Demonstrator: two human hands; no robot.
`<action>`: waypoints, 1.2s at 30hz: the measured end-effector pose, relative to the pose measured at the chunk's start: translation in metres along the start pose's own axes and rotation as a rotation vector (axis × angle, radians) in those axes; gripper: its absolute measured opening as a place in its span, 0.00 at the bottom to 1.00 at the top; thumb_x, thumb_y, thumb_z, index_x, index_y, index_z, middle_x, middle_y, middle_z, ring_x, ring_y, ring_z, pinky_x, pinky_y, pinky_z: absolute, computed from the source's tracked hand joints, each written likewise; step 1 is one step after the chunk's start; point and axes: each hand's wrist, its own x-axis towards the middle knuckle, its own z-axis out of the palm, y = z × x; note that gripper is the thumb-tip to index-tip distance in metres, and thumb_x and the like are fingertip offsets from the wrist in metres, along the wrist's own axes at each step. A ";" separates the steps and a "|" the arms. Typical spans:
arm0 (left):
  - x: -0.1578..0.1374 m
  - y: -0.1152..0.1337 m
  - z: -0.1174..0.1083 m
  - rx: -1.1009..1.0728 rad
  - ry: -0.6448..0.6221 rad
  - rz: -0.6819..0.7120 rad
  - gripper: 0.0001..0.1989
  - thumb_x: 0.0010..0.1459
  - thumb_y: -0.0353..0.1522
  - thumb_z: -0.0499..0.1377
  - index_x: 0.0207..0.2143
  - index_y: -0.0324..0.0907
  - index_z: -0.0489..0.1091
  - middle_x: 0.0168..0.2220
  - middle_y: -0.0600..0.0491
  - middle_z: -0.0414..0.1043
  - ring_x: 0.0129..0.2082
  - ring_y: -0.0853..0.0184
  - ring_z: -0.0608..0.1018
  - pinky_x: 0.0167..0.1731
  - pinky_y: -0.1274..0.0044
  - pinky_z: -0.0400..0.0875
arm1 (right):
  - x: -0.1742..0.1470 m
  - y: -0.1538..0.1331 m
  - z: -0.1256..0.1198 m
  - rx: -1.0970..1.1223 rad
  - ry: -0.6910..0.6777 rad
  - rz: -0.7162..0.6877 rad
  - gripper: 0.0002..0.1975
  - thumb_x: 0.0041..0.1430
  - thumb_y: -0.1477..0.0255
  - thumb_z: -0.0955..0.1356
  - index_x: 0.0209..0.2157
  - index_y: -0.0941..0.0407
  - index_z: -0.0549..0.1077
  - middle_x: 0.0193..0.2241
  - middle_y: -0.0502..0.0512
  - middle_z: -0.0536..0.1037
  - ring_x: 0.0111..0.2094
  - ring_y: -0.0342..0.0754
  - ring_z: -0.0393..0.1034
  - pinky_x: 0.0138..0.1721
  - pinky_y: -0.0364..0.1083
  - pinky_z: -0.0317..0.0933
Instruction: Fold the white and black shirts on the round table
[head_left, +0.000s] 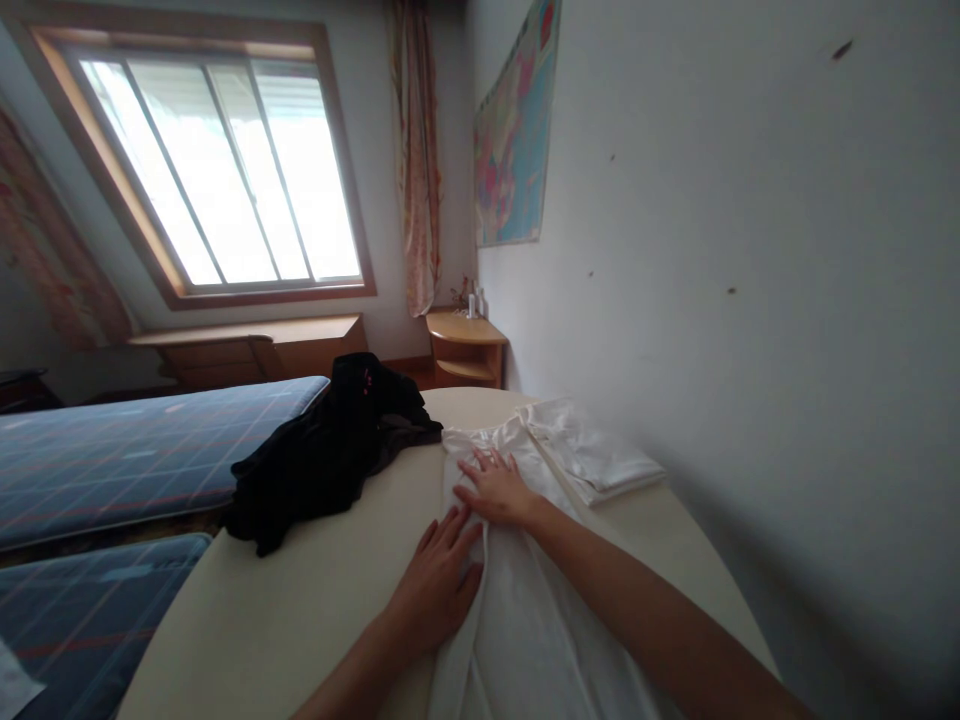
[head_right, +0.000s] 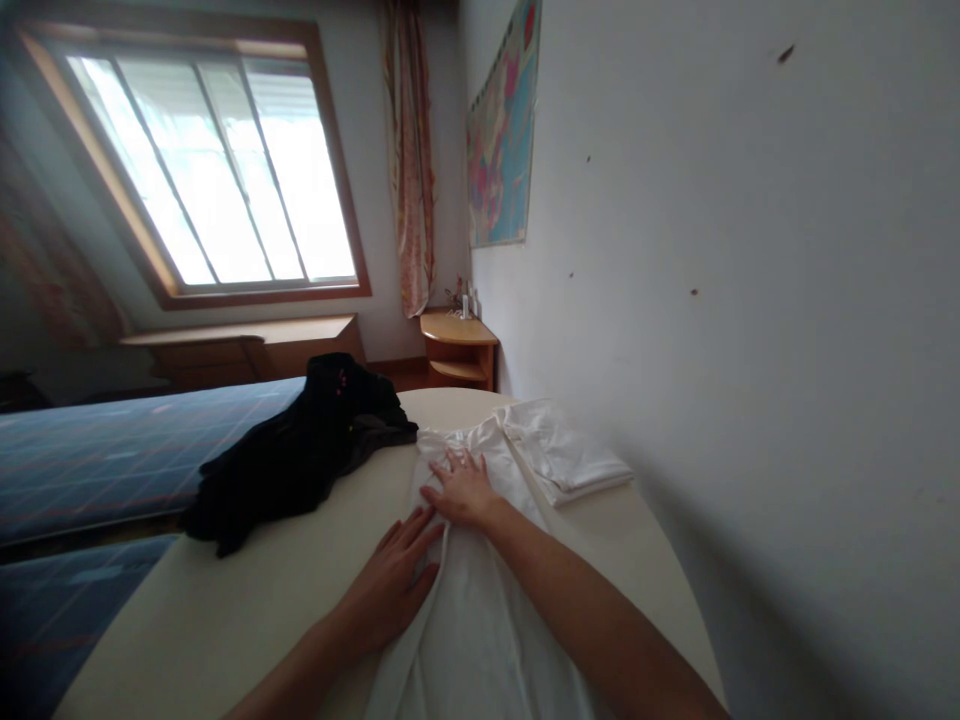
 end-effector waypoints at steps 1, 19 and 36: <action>0.000 0.000 0.000 -0.005 0.004 0.004 0.26 0.63 0.31 0.51 0.63 0.45 0.62 0.70 0.47 0.49 0.70 0.58 0.52 0.67 0.58 0.48 | 0.000 0.002 0.003 0.010 -0.025 0.016 0.34 0.65 0.48 0.57 0.68 0.46 0.55 0.71 0.58 0.46 0.70 0.65 0.35 0.65 0.68 0.29; -0.014 0.011 -0.033 0.030 -0.008 -0.289 0.17 0.57 0.34 0.57 0.50 0.41 0.69 0.53 0.44 0.71 0.53 0.54 0.72 0.53 0.65 0.66 | 0.076 0.019 0.007 0.023 0.048 0.162 0.33 0.68 0.51 0.53 0.69 0.49 0.53 0.71 0.56 0.43 0.71 0.59 0.34 0.66 0.64 0.28; -0.033 0.013 -0.062 0.076 -0.245 -0.352 0.21 0.53 0.22 0.51 0.51 0.39 0.61 0.38 0.42 0.79 0.39 0.53 0.81 0.38 0.71 0.67 | -0.031 -0.015 0.000 0.004 0.090 0.096 0.29 0.67 0.58 0.61 0.66 0.53 0.58 0.70 0.62 0.50 0.69 0.61 0.43 0.65 0.64 0.39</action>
